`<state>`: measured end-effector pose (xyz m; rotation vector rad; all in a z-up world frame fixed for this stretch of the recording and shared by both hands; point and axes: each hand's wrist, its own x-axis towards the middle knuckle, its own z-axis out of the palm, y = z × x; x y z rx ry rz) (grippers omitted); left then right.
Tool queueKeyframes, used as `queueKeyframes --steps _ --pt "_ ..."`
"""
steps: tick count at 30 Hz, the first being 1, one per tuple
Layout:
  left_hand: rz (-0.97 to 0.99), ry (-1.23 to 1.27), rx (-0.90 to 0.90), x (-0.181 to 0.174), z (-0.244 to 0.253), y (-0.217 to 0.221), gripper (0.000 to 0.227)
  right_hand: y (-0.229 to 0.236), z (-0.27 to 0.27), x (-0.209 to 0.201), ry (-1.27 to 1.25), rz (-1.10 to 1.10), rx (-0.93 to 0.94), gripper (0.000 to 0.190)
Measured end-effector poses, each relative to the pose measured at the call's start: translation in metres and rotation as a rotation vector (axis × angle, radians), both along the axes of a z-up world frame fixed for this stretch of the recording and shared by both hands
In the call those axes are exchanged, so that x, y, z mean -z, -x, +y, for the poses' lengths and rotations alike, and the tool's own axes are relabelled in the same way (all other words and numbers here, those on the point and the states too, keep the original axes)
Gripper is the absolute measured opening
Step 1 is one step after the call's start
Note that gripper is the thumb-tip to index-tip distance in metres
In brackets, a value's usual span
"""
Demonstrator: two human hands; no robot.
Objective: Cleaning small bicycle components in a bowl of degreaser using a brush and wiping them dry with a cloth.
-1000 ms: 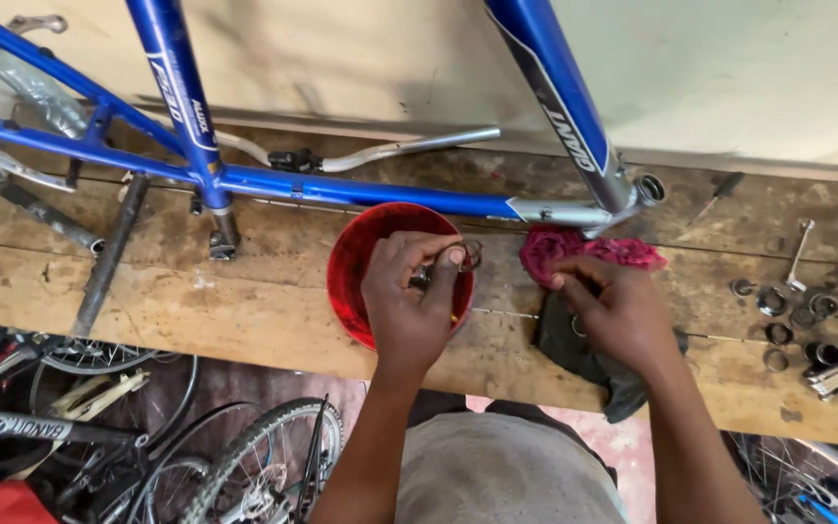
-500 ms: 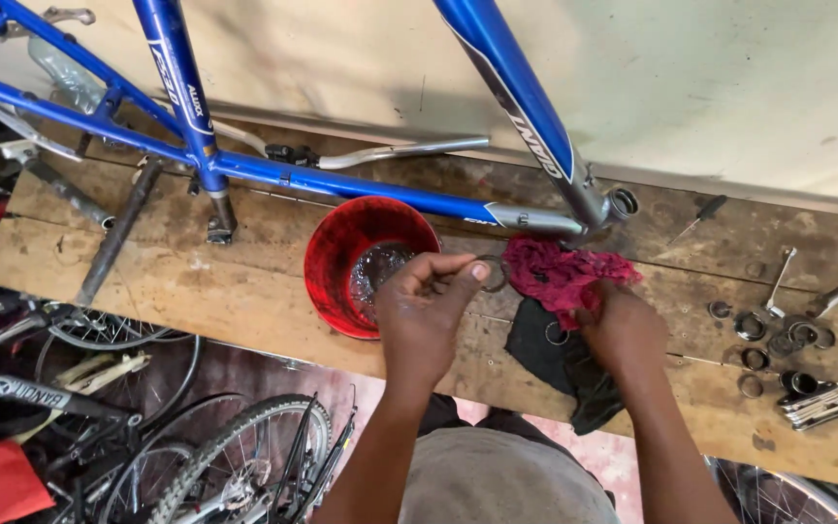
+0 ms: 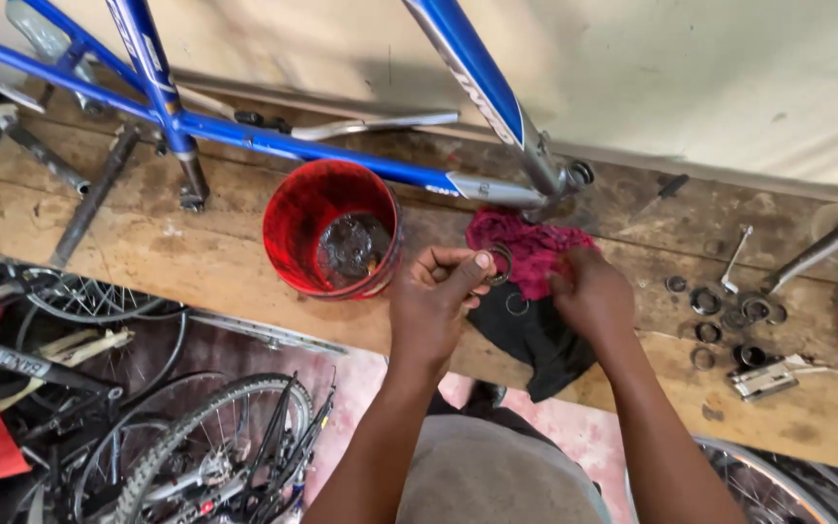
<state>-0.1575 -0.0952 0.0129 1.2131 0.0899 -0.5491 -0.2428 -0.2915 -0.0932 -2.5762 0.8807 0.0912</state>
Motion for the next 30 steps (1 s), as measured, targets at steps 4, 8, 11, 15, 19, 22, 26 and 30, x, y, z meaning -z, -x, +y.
queueKeyframes --steps 4,8,11,15,19,22,26,30 --pt "0.022 -0.008 -0.02 0.026 0.0 0.005 0.03 -0.005 0.007 0.0 -0.037 0.04 -0.055 0.037" --pt "0.025 -0.073 0.02 0.061 0.001 -0.003 0.031 -0.01 0.012 0.009 -0.058 -0.008 -0.094 0.037" --pt "0.048 -0.115 0.056 0.083 0.001 -0.013 0.033 -0.018 0.024 0.006 -0.007 0.02 -0.068 0.039" --pt "0.081 -0.113 0.113 0.099 0.005 -0.027 0.035 -0.026 0.032 0.032 0.125 0.047 -0.054 0.042" --pt "0.119 -0.124 0.19 0.08 0.012 -0.044 0.034 -0.032 0.031 0.038 0.207 -0.029 0.03 0.032" --pt "0.13 -0.128 0.23 0.086 0.011 -0.055 0.033 -0.029 0.034 0.01 0.174 -0.073 0.161 0.026" --pt "0.119 -0.153 0.296 0.089 0.01 -0.054 0.032 -0.007 0.036 -0.016 0.11 -0.429 0.313 0.017" --pt "0.123 -0.186 0.32 0.091 0.006 -0.048 0.031 0.02 0.017 -0.028 0.02 -0.813 0.435 0.016"
